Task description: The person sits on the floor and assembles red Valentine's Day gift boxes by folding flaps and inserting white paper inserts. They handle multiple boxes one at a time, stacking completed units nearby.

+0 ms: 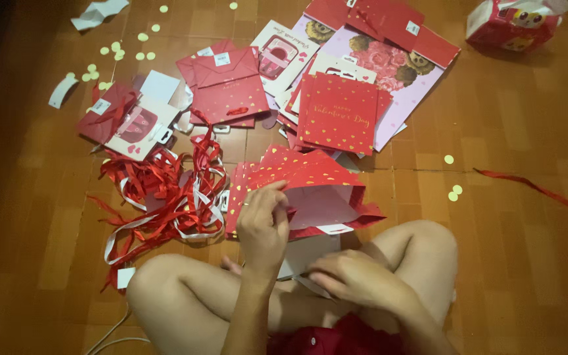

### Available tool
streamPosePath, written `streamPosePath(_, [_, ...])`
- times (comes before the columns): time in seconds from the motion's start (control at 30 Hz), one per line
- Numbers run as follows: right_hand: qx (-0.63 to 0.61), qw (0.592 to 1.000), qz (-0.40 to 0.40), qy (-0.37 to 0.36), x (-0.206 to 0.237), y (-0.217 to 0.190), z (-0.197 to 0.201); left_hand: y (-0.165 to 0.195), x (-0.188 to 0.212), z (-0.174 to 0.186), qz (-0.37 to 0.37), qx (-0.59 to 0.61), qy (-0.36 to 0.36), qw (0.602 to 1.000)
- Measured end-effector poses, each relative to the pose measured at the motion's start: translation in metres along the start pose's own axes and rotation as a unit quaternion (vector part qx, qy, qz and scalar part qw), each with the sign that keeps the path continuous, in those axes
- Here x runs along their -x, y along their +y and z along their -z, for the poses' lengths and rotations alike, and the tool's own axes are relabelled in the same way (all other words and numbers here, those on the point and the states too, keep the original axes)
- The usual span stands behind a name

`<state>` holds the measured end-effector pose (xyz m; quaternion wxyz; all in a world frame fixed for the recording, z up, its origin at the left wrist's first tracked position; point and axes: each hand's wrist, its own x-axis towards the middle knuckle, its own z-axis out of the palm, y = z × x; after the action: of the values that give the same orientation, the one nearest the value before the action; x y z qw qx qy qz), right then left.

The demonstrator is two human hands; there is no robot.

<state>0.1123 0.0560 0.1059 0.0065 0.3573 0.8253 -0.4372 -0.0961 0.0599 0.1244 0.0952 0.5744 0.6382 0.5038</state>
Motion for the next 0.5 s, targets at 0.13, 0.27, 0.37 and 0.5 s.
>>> streamPosePath(0.13, [0.163,0.983,-0.05,0.064,-0.048,0.065,-0.062,0.003,0.001,0.003,-0.012,-0.011,-0.017,1.0])
streamPosePath(0.27, [0.229,0.969,-0.047,0.076,-0.074,0.102,-0.093,0.004,0.002,0.007,0.001,-0.03,-0.02,0.999])
streamPosePath(0.37, [0.241,0.968,-0.022,0.073,-0.075,0.104,-0.096,0.002,0.001,0.008,0.007,-0.017,-0.017,1.0])
streamPosePath(0.5, [0.197,0.977,-0.023,0.075,-0.068,0.093,-0.092,0.003,0.001,0.007,0.015,-0.014,-0.004,1.0])
